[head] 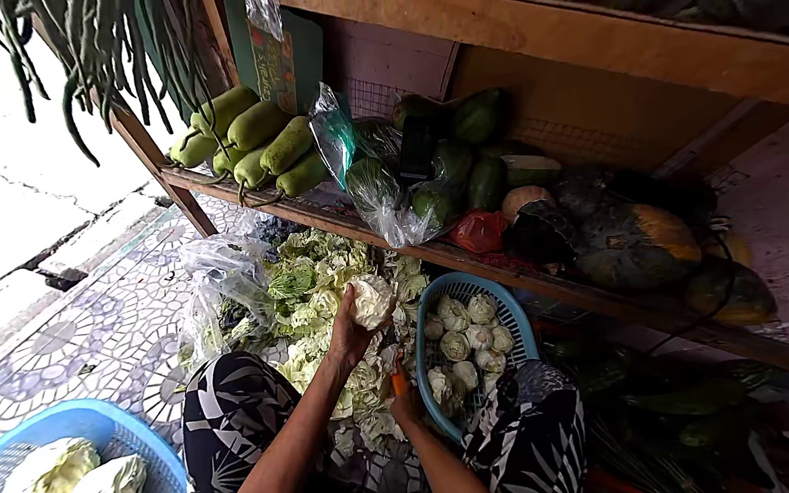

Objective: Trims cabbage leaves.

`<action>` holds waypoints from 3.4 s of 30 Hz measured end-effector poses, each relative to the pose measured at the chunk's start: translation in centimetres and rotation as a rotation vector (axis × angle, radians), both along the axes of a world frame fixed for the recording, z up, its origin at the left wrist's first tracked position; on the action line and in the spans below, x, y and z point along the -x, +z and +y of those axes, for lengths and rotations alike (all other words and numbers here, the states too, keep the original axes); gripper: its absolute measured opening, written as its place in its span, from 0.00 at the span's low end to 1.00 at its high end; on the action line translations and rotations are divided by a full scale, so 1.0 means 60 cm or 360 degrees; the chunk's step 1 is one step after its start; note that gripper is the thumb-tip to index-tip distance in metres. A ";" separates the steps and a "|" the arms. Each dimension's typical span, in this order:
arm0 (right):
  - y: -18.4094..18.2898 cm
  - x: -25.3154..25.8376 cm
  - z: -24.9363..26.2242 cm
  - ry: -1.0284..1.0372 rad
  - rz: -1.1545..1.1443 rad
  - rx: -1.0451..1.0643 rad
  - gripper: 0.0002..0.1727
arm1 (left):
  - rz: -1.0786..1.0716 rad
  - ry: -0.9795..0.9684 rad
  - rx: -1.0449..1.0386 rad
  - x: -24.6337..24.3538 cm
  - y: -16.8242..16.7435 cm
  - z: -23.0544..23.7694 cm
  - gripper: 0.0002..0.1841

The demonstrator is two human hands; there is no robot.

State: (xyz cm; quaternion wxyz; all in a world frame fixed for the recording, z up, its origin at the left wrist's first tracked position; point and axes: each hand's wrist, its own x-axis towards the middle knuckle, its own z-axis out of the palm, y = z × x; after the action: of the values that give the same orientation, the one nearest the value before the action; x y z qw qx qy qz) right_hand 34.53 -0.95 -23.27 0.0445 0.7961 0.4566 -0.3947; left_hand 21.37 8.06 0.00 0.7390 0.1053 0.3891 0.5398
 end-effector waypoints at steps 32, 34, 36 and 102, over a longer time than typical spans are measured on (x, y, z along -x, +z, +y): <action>0.294 -0.014 -0.092 -0.0257 0.0851 -0.0836 0.28 | -0.0319 0.0174 -0.0191 0.068 0.018 -0.015 0.48; 0.317 -0.021 -0.076 -0.0337 0.1332 -0.1052 0.23 | -0.0305 0.0168 -0.0314 0.072 0.008 -0.017 0.35; 0.344 -0.035 -0.043 -0.0355 0.1655 -0.1089 0.27 | -0.0333 0.0111 -0.0488 0.073 -0.005 -0.019 0.24; 0.250 -0.027 0.092 -0.0118 0.0671 -0.0674 0.39 | 0.0345 0.0087 -0.0136 0.032 -0.089 -0.005 0.36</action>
State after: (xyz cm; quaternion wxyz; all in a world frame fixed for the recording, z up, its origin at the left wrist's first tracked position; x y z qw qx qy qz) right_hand 36.15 4.59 -8.24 -0.2327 0.7042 0.4987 -0.4486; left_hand 19.43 7.74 -5.33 0.6725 0.1838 0.4460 0.5613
